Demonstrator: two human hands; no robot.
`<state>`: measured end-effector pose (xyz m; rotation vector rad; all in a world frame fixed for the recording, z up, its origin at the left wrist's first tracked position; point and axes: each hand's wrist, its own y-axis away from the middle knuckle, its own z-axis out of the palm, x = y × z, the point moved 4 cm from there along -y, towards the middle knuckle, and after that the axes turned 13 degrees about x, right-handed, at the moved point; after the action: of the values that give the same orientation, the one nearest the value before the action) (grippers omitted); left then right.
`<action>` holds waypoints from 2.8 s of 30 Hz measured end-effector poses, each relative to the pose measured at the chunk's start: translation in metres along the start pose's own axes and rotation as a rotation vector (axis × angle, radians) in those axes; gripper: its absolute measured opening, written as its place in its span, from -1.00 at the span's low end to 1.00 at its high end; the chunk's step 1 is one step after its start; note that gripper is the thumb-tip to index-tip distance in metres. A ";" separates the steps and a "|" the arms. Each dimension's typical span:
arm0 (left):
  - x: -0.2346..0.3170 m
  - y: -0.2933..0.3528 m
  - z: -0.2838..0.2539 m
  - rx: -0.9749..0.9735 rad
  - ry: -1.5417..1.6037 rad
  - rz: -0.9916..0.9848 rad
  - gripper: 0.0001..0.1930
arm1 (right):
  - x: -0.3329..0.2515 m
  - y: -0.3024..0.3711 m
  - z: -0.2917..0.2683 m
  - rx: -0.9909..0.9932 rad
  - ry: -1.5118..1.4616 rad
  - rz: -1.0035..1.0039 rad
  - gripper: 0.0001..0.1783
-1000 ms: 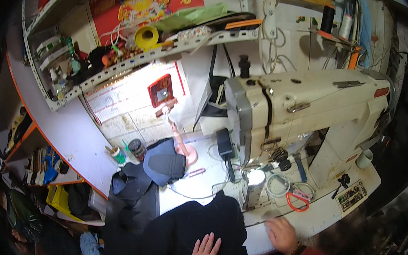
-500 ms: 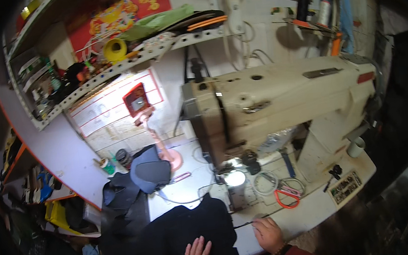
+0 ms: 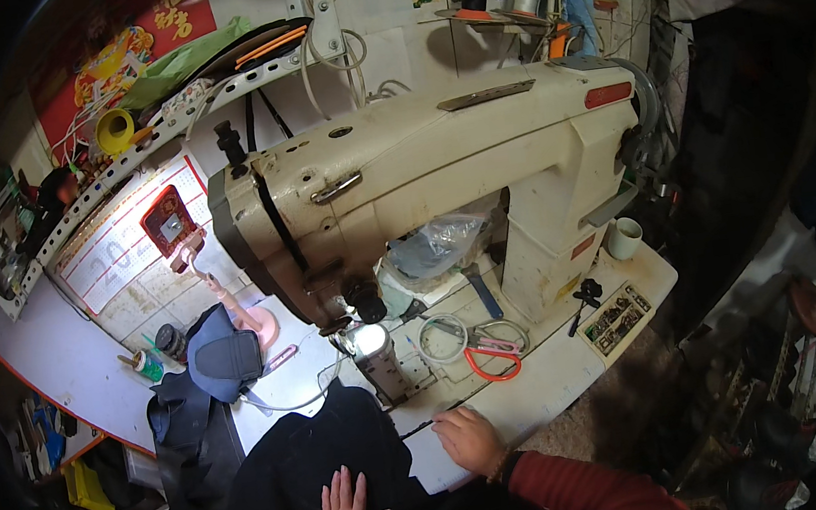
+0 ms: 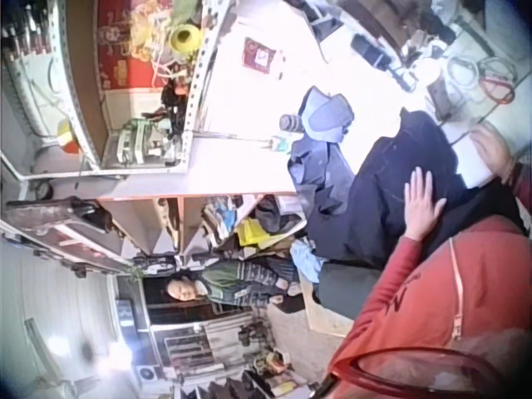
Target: The person aligns a black fabric piece on a worktable, smooths it, and uses orange-handled shears to cut along a marked outline. The person then lifts and repositions the cut piece and compares it to a blue fabric piece.
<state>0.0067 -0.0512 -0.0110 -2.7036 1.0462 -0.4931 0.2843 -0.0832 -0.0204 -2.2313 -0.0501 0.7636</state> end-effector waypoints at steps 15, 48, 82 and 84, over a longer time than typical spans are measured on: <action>-0.068 -0.095 -0.284 0.489 0.062 -0.137 -0.93 | -0.154 -0.201 -0.071 -0.496 0.031 -0.449 -0.78; 0.012 -0.005 0.011 0.030 -0.066 -0.113 -0.19 | 0.141 -0.097 -0.059 -0.526 0.565 0.075 -0.51; -0.202 0.161 -0.115 0.734 -0.248 -1.065 -0.09 | -0.087 -0.037 0.062 -0.605 -0.140 -0.587 -0.57; -0.208 0.158 -0.111 0.632 -0.335 -1.154 -0.08 | -0.086 -0.040 0.066 -0.656 -0.132 -0.558 -0.59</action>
<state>-0.2769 -0.0320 -0.0047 -2.3692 -0.7310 -0.3827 0.1857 -0.0348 0.0157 -2.5590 -1.0748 0.6267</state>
